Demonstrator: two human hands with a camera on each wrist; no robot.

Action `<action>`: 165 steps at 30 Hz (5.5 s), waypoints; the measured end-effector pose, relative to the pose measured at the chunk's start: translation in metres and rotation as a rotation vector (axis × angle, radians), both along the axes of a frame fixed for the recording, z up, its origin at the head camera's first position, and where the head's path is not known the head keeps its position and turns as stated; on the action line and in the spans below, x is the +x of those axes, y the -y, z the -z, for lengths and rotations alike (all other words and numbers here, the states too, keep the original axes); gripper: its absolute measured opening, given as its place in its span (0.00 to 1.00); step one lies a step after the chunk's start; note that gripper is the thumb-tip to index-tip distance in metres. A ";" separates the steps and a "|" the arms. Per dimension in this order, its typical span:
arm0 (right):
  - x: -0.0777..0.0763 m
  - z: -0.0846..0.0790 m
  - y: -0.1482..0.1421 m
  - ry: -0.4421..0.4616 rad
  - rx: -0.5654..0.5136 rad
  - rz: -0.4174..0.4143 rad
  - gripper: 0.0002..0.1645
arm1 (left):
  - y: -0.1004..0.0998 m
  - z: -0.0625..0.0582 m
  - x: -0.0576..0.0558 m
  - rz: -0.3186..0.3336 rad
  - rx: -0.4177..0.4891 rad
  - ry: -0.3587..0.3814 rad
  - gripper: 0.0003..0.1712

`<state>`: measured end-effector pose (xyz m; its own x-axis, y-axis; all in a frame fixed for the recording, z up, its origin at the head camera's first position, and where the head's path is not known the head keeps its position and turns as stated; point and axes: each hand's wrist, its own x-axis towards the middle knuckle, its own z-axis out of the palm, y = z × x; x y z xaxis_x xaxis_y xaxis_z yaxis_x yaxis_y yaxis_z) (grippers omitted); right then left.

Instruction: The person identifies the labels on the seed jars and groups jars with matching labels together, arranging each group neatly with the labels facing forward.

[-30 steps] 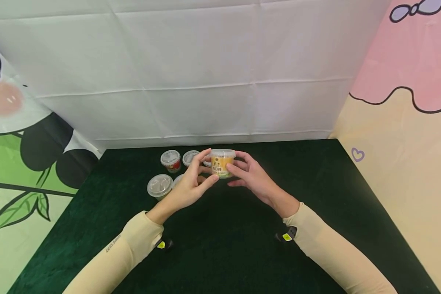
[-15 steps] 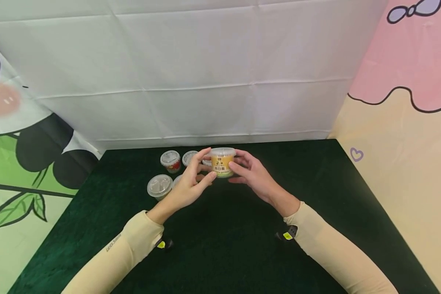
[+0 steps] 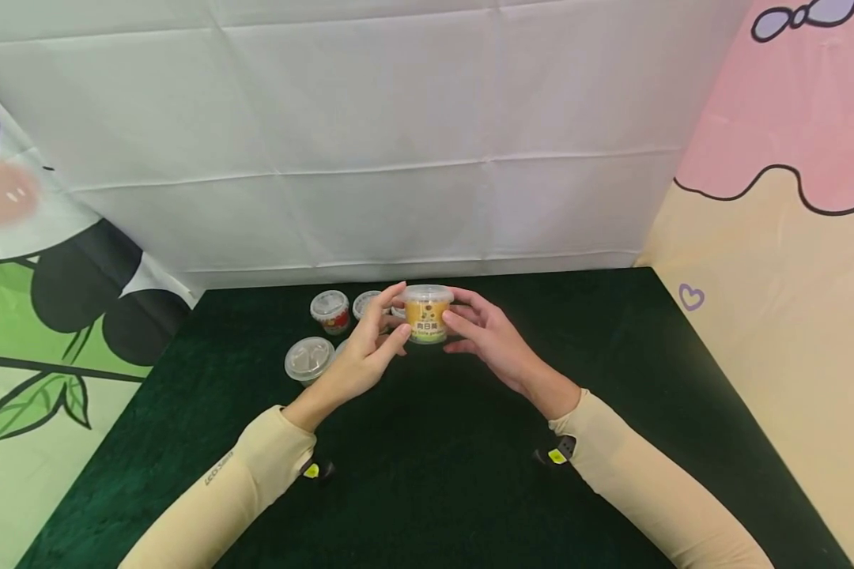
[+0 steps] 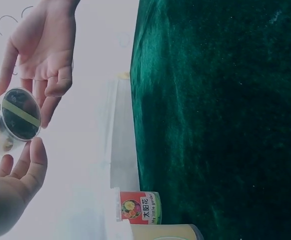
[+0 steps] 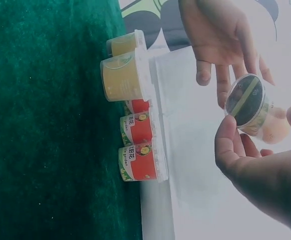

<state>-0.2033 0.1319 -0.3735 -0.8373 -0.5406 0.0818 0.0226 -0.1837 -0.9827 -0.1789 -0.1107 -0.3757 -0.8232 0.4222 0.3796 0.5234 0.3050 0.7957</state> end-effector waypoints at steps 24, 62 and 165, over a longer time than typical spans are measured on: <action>0.002 -0.001 0.005 -0.036 0.060 -0.002 0.33 | 0.002 -0.008 0.006 0.013 0.002 0.085 0.38; 0.002 -0.002 0.010 -0.034 0.087 -0.001 0.34 | 0.007 -0.014 0.010 0.032 0.010 0.108 0.37; -0.010 0.022 0.022 0.009 0.162 -0.066 0.37 | 0.046 0.011 -0.015 0.001 -0.096 -0.081 0.31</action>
